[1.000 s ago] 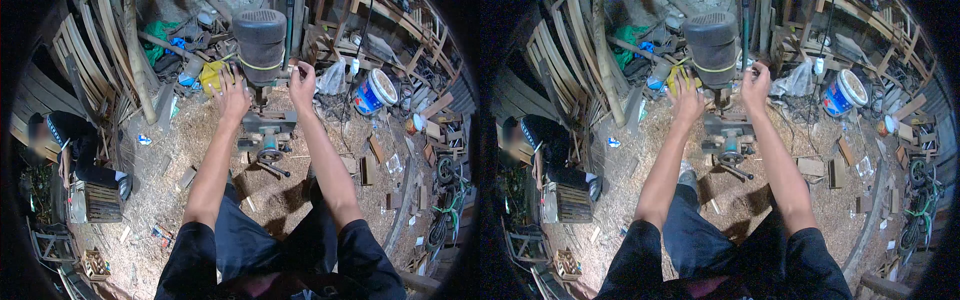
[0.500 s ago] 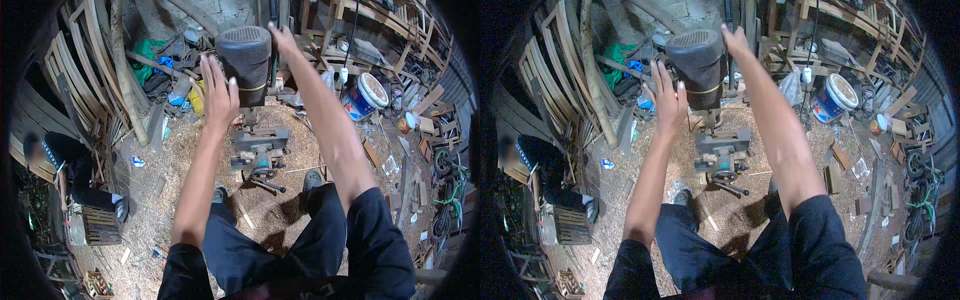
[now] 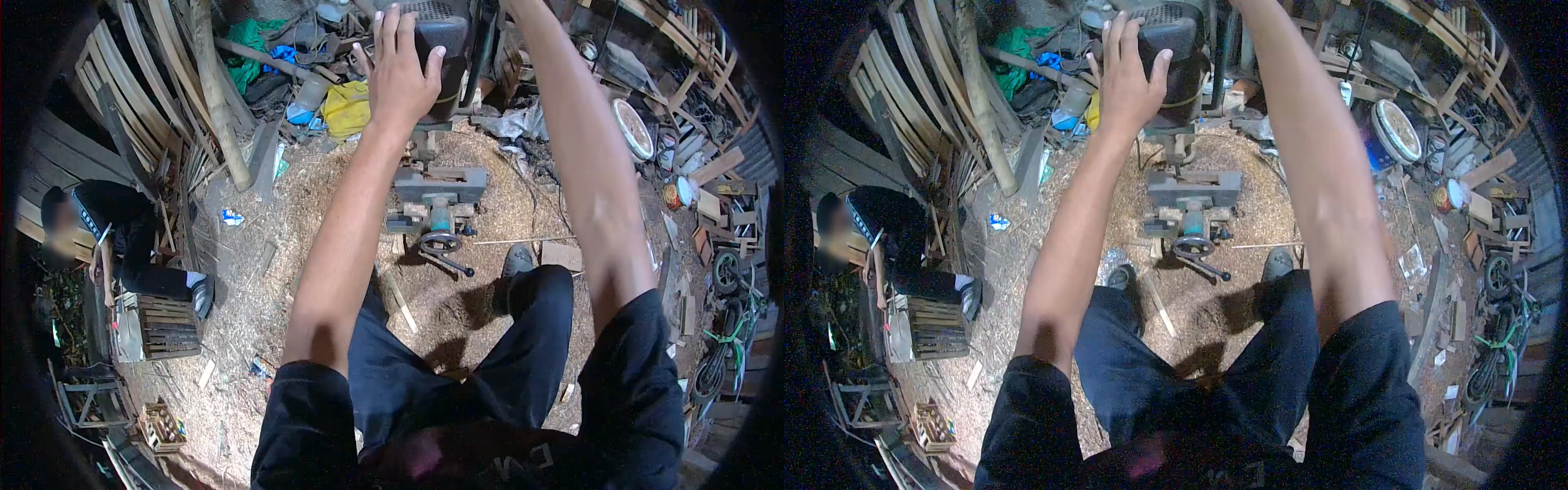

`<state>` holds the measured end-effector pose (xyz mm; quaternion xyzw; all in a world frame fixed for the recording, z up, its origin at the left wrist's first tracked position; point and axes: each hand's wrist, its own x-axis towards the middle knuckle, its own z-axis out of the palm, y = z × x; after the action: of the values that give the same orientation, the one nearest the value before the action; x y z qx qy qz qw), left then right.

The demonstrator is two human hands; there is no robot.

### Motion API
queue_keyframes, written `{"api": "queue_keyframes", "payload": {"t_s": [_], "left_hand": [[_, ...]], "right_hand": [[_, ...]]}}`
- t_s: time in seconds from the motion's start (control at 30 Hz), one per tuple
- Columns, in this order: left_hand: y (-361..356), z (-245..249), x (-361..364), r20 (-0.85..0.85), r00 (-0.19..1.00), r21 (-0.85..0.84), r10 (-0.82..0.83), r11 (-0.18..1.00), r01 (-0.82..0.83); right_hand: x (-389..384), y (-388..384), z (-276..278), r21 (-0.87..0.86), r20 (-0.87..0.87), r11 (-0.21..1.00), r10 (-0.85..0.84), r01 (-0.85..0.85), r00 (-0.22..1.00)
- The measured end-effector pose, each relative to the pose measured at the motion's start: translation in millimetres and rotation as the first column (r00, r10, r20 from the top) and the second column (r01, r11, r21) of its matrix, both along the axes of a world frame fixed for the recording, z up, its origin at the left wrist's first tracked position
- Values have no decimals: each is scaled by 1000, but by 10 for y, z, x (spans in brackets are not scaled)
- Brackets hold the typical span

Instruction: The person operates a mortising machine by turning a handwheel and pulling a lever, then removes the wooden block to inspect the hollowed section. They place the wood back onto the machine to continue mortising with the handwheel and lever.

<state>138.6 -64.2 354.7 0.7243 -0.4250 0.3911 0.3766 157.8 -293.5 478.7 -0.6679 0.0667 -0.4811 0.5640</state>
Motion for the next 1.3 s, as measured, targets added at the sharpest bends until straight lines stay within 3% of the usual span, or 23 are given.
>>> {"api": "queue_keyframes", "payload": {"t_s": [0.1,0.13,0.23,0.3,0.37,0.5,0.57,0.67,0.7,0.77,0.8,0.9,0.93,0.97,1.03,1.07,1.1,1.17,1.23,1.27,1.3], "left_hand": [[14,-115,8,-60,998,22,16,1000,-14],[44,-144,-34,-90,996,58,25,998,-20],[169,-186,-157,-167,985,138,39,990,-16],[240,-223,-217,-213,977,170,17,985,20],[305,-335,-267,-243,970,192,10,981,38],[493,-595,-493,-363,931,247,26,967,70],[588,-792,-558,-408,912,275,43,958,78],[690,-1125,-597,-507,862,216,13,970,112],[734,-1258,-622,-539,842,205,6,971,124],[830,-1473,-745,-556,829,250,58,963,100],[875,-1554,-800,-565,820,272,86,958,87],[978,-1623,-1035,-784,613,310,97,917,252],[973,-1768,-1029,-758,651,285,43,920,270],[915,-2060,-970,-729,685,253,-13,924,286],[883,-2589,-987,-730,680,248,-74,898,364],[836,-2723,-909,-744,662,266,-85,872,411],[805,-2969,-874,-764,638,285,-93,839,463],[608,-3853,-817,-944,327,130,-50,853,506],[537,-4007,-822,-661,745,643,85,577,504],[592,-3847,-914,-486,873,819,35,366,441],[592,-4010,-881,-398,917,848,-17,376,375]], "right_hand": [[-408,356,-175,1,63,998,-60,60,996],[-671,489,-235,-80,-2,996,-34,34,999],[-927,399,-811,-115,38,985,133,-128,990],[-1403,1142,-835,-113,161,994,25,-7,987],[-1590,1214,-1145,-161,216,987,42,-6,975],[-2061,1544,-1676,-134,189,990,61,-36,980],[-2274,1634,-2022,-250,118,968,66,-35,991],[-2525,1834,-2394,-128,108,978,178,-164,978],[-2605,1893,-2404,-24,-108,991,129,-132,986],[-2713,2046,-2213,143,-520,990,81,-7,850],[-2625,1921,-2232,-10,-564,1000,-9,4,826],[-2409,1970,-2353,-434,-405,881,-377,188,833],[-2412,1986,-2409,-768,-160,537,-688,349,708],[-2347,1927,-2419,-722,-414,662,-646,200,642],[-2326,1848,-2494,-472,-834,881,-430,-41,345],[-2417,1988,-2151,-406,-868,913,-373,-37,327],[-2419,1972,-2240,-396,-868,918,-361,-37,340],[-2357,1835,-2434,-387,-862,921,-348,-38,368],[-2407,1886,-2346,-399,-863,915,-351,-64,363],[-2425,1922,-2281,-391,-865,919,-346,-57,363],[-2432,1941,-2249,-385,-867,922,-342,-51,363]]}}
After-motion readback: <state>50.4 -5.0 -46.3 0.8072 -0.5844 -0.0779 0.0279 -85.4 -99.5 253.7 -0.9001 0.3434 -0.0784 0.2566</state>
